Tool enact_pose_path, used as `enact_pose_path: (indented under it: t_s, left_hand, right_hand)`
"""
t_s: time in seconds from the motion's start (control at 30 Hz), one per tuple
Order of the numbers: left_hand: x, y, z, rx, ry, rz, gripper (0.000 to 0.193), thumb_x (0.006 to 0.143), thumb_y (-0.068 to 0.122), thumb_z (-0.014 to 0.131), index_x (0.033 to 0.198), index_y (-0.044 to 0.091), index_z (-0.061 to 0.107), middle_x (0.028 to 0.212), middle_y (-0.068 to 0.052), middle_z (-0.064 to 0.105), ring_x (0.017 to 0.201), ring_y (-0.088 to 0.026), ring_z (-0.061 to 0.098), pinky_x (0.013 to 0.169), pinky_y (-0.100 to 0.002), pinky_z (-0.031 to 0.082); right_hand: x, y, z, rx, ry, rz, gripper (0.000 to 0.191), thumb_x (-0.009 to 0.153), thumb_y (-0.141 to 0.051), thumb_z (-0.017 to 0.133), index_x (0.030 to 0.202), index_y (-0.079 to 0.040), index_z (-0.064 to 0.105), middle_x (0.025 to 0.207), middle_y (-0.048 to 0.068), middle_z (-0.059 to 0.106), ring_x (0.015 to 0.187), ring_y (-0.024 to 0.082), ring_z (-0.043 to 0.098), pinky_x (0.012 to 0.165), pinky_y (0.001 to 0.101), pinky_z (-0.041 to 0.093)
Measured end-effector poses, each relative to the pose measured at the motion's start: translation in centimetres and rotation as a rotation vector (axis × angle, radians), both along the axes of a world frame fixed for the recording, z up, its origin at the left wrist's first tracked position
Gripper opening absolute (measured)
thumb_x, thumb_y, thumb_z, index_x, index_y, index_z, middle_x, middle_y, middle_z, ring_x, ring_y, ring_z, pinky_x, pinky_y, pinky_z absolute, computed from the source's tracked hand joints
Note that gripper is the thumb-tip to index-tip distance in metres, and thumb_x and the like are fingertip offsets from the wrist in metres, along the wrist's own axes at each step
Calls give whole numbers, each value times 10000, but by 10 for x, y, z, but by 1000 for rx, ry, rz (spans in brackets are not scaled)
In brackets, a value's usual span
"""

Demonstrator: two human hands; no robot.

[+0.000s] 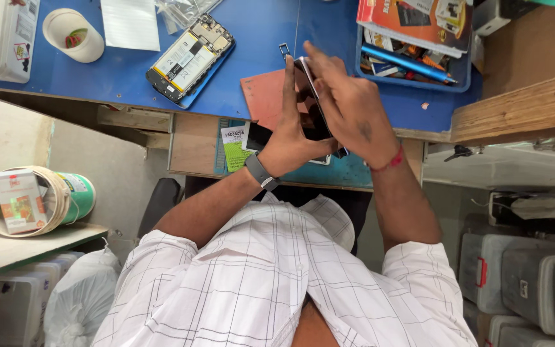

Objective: The person holds a smartphone, removes its back cover and battery, and uses a blue pry tool to work on the internal components of the disassembled phone on a workbench. They then carry the opened phone to another bench and continue manipulating its internal parts by hand.

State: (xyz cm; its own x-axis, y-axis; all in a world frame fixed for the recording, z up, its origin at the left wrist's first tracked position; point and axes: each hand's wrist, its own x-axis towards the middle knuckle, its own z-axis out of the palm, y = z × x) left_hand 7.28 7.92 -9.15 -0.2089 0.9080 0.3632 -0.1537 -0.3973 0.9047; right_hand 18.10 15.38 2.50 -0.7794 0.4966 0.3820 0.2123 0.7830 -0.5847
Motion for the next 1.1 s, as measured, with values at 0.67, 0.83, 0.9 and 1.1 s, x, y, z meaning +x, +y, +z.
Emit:
enact_pose_path:
  t_s: [0.67, 0.83, 0.9, 1.1]
  left_hand:
    - [-42, 0, 6, -59, 104, 97, 1503, 742, 48, 942, 1596, 143, -292, 1598, -199, 325, 1501, -332, 404, 1243, -452, 407]
    - [-46, 2, 14, -86, 16, 49, 1493, 756, 71, 921, 1599, 119, -312, 1614, -199, 297, 1511, -325, 409, 1243, -448, 434]
    - [-47, 5, 14, -63, 15, 59, 1493, 744, 53, 915, 1598, 118, -307, 1663, -200, 244, 1545, -328, 357, 1256, -448, 408]
    - [-46, 5, 17, -83, 42, 85, 1508, 709, 35, 924, 1593, 104, -295, 1720, -207, 138, 1591, -330, 260, 1274, -443, 354]
  right_hand:
    - [-68, 13, 16, 146, -293, 1, 414, 897, 46, 587, 1309, 95, 599, 766, 250, 677, 650, 360, 699, 578, 430, 557]
    - [-77, 15, 26, 118, -361, -48, 386, 889, 26, 587, 1270, 83, 613, 729, 247, 672, 644, 379, 691, 599, 460, 553]
    - [-80, 15, 25, 144, -339, -48, 335, 891, 15, 597, 1221, 74, 617, 747, 243, 677, 677, 392, 688, 620, 475, 548]
    - [-83, 13, 23, 249, -388, -50, 258, 887, -20, 633, 1129, 66, 608, 734, 227, 683, 691, 391, 694, 624, 477, 550]
